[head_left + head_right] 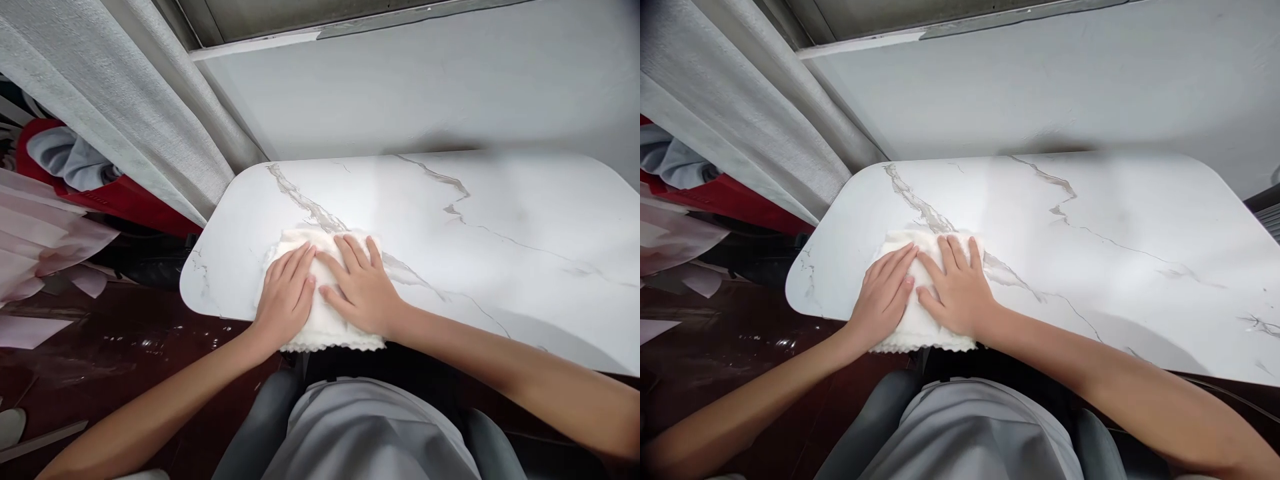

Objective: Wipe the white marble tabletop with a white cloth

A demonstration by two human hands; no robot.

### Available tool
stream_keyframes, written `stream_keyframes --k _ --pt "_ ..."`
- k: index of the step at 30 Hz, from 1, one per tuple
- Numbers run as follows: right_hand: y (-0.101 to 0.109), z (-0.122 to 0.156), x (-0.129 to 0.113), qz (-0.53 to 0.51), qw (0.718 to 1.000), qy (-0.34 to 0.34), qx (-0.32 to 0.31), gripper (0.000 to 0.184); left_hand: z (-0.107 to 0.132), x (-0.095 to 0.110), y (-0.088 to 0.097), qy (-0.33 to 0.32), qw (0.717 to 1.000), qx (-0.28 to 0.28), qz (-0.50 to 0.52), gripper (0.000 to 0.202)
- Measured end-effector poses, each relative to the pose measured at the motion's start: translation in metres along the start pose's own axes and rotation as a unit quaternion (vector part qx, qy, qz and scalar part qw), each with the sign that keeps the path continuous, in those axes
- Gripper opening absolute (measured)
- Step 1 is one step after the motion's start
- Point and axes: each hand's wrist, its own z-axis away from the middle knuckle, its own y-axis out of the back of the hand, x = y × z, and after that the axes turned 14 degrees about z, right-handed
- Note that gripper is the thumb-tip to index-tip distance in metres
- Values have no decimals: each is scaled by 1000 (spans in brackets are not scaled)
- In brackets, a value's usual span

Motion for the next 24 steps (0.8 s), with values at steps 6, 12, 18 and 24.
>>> stream_keyframes --k 6,12,18,24 --pt "-4 -61 25 -35 997 -68 -19 48 -44 -10 -9 4 999 23 -25 52" --pt "-13 -116 45 -63 991 -111 44 42 -103 -26 -13 19 998 50 -38 50" --pt "-20 -160 72 -78 988 -118 66 42 -161 -43 -14 46 997 68 -14 46" --pt "-22 -189 93 -62 987 -136 67 45 -201 -53 -16 53 996 72 -27 45"
